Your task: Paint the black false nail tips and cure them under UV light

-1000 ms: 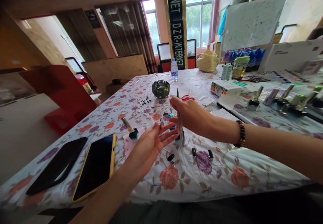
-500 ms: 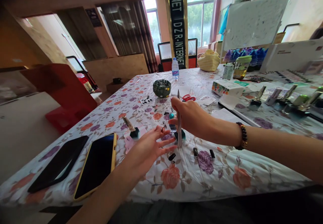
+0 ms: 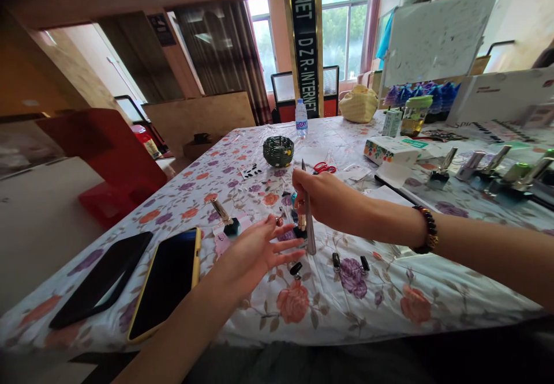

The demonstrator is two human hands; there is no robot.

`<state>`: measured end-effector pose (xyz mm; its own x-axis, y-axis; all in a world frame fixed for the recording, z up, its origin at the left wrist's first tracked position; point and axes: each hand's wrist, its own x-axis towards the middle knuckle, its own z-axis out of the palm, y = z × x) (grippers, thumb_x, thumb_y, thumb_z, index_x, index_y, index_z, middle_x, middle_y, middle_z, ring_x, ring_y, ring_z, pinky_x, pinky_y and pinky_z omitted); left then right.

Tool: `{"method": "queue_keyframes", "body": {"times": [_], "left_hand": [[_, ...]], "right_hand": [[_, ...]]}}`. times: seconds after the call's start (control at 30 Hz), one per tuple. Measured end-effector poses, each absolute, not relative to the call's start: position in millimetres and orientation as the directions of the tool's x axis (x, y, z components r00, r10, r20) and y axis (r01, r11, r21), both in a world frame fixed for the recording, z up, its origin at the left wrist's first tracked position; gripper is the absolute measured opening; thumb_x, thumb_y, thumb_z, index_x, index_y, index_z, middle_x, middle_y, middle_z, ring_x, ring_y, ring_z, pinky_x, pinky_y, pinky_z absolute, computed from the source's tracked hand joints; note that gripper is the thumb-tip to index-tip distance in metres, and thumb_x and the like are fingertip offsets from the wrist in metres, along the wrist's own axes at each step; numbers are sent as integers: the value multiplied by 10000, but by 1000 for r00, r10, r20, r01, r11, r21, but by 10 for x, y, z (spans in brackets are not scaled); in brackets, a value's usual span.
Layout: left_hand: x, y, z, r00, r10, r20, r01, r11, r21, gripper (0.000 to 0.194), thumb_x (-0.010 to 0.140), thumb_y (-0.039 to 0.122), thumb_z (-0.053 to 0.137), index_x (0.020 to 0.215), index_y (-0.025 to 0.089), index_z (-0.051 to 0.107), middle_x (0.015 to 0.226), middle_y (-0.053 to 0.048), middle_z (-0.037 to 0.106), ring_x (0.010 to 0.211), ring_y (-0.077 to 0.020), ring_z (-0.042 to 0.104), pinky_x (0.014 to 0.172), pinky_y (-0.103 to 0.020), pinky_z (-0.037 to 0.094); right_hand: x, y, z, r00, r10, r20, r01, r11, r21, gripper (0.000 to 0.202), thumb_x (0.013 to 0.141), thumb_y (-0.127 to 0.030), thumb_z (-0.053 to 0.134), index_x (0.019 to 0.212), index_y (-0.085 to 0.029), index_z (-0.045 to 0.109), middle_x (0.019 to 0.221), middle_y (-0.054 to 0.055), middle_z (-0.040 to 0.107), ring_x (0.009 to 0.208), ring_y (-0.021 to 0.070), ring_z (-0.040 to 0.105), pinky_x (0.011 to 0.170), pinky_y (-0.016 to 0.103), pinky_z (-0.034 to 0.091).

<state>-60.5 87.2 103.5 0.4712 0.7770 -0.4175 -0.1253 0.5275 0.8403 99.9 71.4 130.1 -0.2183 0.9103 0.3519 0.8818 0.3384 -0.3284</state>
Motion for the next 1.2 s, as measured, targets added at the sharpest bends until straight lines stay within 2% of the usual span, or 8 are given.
{"method": "queue_keyframes", "body": {"times": [0.13, 0.23, 0.33, 0.5, 0.7, 0.93, 1.07, 1.2], "left_hand": [[-605, 887, 1022, 471, 773, -424, -129, 536, 834, 76, 850, 183, 420, 774, 182, 410, 885, -54, 530, 659, -165, 598, 690, -389, 485], [-597, 900, 1014, 472, 775, -420, -136, 535, 834, 81, 855, 184, 409, 774, 183, 397, 892, -62, 535, 639, -161, 598, 689, -388, 483], [-591, 906, 1016, 472, 774, -421, -138, 537, 832, 74, 856, 179, 398, 784, 185, 383, 900, -70, 542, 621, -158, 599, 683, -380, 482], [-593, 909, 1012, 475, 777, -413, -149, 534, 833, 45, 850, 162, 401, 820, 186, 379, 905, -74, 551, 614, -157, 604, 680, -363, 482], [-595, 927, 1001, 487, 772, -407, -158, 537, 829, 64, 866, 177, 378, 804, 185, 367, 906, -73, 551, 592, -148, 604, 678, -352, 477], [-596, 925, 1012, 489, 776, -398, -157, 528, 835, 60, 853, 153, 383, 811, 190, 363, 882, -63, 553, 598, -145, 604, 694, -347, 471], [-593, 928, 1000, 489, 780, -391, -159, 521, 839, 37, 852, 167, 394, 836, 192, 372, 896, -66, 558, 604, -149, 605, 707, -365, 470], [-592, 943, 983, 484, 785, -386, -161, 514, 842, 34, 850, 170, 399, 853, 191, 373, 935, -80, 558, 603, -154, 611, 724, -386, 470]], "right_hand": [[1026, 713, 1308, -242, 908, 342, 876, 356, -325, 194, 755, -237, 568, 792, -200, 381, 777, 18, 651, 640, 115, 593, 548, 216, 383], [1014, 723, 1285, -215, 909, 356, 898, 327, -295, 289, 705, -310, 630, 800, -195, 382, 740, 40, 639, 608, 149, 580, 511, 241, 349], [985, 734, 1268, -216, 905, 365, 902, 328, -280, 213, 748, -258, 580, 779, -191, 380, 677, 34, 618, 564, 144, 557, 504, 247, 332], [968, 750, 1260, -285, 889, 359, 857, 404, -319, 131, 786, -129, 479, 781, -196, 366, 803, 24, 651, 632, 96, 574, 547, 202, 377], [998, 786, 1214, -262, 884, 386, 876, 385, -289, 176, 775, -225, 541, 794, -186, 370, 684, 31, 601, 553, 122, 509, 508, 243, 334], [999, 759, 1239, -300, 878, 373, 853, 422, -308, 92, 802, -164, 464, 806, -193, 377, 826, 40, 636, 652, 111, 564, 567, 225, 379], [1007, 773, 1200, -258, 885, 386, 875, 384, -296, 165, 776, -228, 531, 832, -185, 381, 742, 53, 618, 605, 144, 550, 521, 250, 344], [1003, 770, 1251, -269, 889, 371, 857, 397, -328, 104, 796, -135, 465, 778, -196, 383, 753, 34, 644, 618, 127, 576, 542, 236, 371]]}}
